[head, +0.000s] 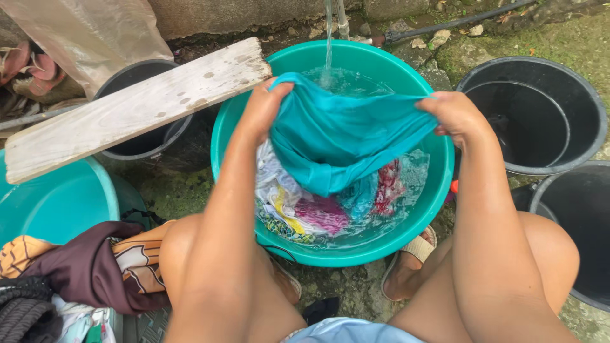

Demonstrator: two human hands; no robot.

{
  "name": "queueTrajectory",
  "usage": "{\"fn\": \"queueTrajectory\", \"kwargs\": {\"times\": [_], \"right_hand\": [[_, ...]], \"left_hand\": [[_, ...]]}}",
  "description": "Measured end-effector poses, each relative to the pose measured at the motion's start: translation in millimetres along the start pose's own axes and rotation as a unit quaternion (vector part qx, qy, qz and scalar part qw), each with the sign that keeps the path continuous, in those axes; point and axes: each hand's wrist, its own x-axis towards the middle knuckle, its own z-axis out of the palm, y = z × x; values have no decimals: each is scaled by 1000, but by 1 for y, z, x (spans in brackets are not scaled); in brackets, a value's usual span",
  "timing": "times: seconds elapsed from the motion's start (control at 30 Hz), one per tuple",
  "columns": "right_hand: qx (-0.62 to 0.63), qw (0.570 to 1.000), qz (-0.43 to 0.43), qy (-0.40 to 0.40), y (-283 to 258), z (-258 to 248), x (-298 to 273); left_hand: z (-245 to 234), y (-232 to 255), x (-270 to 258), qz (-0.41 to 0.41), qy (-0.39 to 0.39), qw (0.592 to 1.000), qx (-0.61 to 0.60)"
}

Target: The person washes clothes by hand in a basin, scrubbing different garments including black, teal, yellow, and white items with their hands in soapy water and then rinsing them.

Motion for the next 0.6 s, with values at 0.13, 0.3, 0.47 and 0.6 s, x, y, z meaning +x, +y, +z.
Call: {"fn": "queueTrajectory", "kwargs": {"times": [0.13,0.3,0.47,0.6], "right_hand": [[-5,999,18,-32,15,42,-4],[106,975,-107,-163,6,182,-54],[92,945,-247,-194,-17,179,-59],[-37,888,-408,-209,-66,149,-87]], "left_hand": [[16,-3,-15,85,87,935,332],[147,4,-84,113,21,969,218],[176,55,-173,148,-122,946,262],[137,42,-153,52,-105,799,590]]}}
